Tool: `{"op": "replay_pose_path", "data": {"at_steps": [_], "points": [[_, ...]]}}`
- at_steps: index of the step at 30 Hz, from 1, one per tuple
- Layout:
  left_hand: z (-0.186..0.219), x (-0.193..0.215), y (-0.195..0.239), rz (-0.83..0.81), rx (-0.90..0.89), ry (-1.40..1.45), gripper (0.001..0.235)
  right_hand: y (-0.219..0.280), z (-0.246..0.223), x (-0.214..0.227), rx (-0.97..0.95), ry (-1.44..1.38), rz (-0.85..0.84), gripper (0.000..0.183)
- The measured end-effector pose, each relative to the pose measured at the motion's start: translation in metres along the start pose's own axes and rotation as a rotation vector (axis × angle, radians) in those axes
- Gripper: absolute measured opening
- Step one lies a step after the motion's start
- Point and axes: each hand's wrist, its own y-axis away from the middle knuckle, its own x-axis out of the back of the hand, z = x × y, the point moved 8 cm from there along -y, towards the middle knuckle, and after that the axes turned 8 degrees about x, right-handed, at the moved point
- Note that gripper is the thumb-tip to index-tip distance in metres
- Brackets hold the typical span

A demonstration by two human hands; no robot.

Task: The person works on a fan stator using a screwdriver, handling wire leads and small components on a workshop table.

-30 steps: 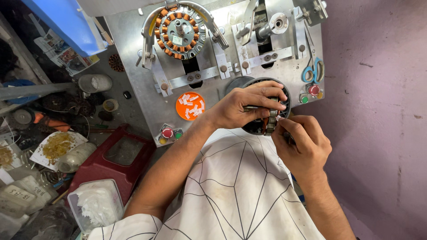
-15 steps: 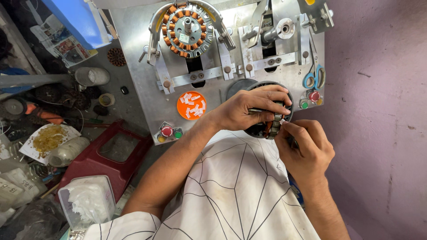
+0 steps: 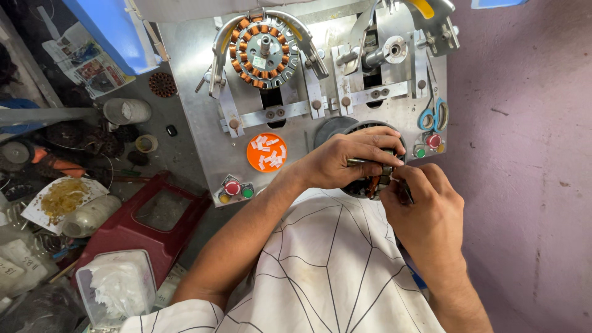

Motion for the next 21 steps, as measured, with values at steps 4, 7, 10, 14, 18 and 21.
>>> {"op": "replay_pose_path", "data": {"at_steps": [4,7,10,14,18,21], "points": [[-0.001,0.001,-0.001,-0.013,-0.002,0.013,0.032,-0.016,0.027,-0.003,-0.102,-0.146,-0.150,0.024],[-0.001,0.002,0.000,-0.010,0.013,-0.002,0.035,-0.015,0.062,-0.021,-0.320,-0.454,-0.291,0.014],[0.000,0.001,0.000,-0.002,0.032,0.004,0.036,-0.009,0.078,-0.033,-0.328,-0.646,-0.309,0.013],[-0.001,0.002,0.002,-0.011,0.034,0.046,0.045,-0.006,0.088,-0.034,-0.246,-0.788,-0.258,0.014],[-0.007,0.004,0.003,-0.021,0.044,0.109,0.048,-0.007,0.097,-0.041,-0.278,-0.771,-0.262,0.013],[-0.010,0.004,0.000,-0.036,0.058,0.161,0.053,-0.012,0.103,-0.049,-0.328,-0.781,-0.304,0.011]]}}
